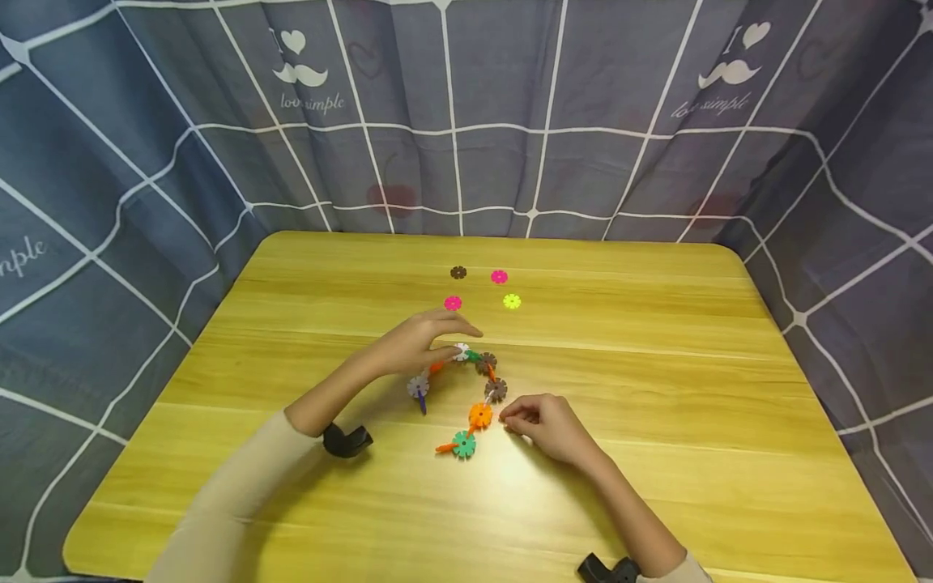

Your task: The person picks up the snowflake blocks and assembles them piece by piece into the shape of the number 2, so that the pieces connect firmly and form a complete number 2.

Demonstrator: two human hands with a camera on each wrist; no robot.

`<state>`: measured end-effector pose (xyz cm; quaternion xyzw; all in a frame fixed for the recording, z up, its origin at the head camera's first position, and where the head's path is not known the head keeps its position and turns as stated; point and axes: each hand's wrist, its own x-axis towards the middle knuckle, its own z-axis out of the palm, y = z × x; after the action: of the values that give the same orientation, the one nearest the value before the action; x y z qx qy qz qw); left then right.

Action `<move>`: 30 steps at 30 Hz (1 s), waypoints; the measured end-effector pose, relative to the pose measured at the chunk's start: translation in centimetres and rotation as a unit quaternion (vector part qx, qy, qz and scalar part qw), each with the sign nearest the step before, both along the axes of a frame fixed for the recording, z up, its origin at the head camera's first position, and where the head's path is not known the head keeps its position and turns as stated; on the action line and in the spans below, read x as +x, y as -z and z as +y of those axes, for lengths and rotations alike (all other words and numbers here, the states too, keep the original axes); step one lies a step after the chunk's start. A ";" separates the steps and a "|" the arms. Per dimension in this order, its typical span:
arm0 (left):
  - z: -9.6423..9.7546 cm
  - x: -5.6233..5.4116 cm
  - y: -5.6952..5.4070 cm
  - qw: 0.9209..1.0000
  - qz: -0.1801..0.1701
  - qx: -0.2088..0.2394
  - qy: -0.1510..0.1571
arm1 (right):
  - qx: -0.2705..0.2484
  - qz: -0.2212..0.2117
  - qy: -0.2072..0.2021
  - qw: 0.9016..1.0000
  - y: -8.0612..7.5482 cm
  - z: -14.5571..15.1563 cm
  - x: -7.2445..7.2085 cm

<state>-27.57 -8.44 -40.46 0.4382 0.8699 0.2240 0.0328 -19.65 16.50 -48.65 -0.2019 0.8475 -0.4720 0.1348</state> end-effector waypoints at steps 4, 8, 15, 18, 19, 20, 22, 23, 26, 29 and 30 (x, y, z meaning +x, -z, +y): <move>-0.3 5.3 0.0 0.996 -0.040 -0.019 -0.072 | -0.006 0.095 0.038 0.995 0.0 0.4 -0.2; 0.3 9.4 2.0 0.988 -0.062 -0.071 -0.120 | -0.013 0.192 0.077 0.978 -0.1 0.1 -0.9; -0.6 11.2 6.0 0.984 -0.067 -0.052 -0.155 | -0.034 0.141 0.047 0.988 0.4 -0.4 -0.4; -1.2 11.2 7.1 0.991 -0.027 -0.035 -0.126 | -0.057 0.139 0.017 0.989 -0.3 -0.9 0.3; -1.3 11.1 7.5 0.993 -0.009 -0.026 -0.116 | -0.064 0.142 0.009 0.988 -0.5 -1.1 0.6; -1.5 11.0 7.8 0.994 0.011 -0.014 -0.109 | -0.072 0.142 0.003 0.987 -0.8 -1.3 0.8; -1.7 10.8 8.4 0.993 0.048 0.015 -0.104 | -0.086 0.136 -0.006 0.987 -1.1 -1.5 1.0; -1.8 10.6 8.7 0.992 0.065 0.032 -0.104 | -0.091 0.130 -0.011 0.987 -0.9 -1.6 1.1; -2.0 10.2 9.5 0.983 0.115 0.071 -0.122 | -0.095 0.111 -0.015 0.989 0.3 -1.9 1.0; -2.1 9.9 10.1 0.975 0.145 0.095 -0.140 | -0.092 0.106 -0.025 0.990 1.7 -2.1 0.7; -2.2 9.8 10.3 0.973 0.152 0.100 -0.144 | -0.091 0.108 -0.029 0.990 2.1 -2.2 0.6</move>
<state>-17.74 -10.59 -50.76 0.3378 0.8920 0.2432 -0.1764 -19.03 14.33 -50.75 -0.2879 0.8046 -0.5181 0.0369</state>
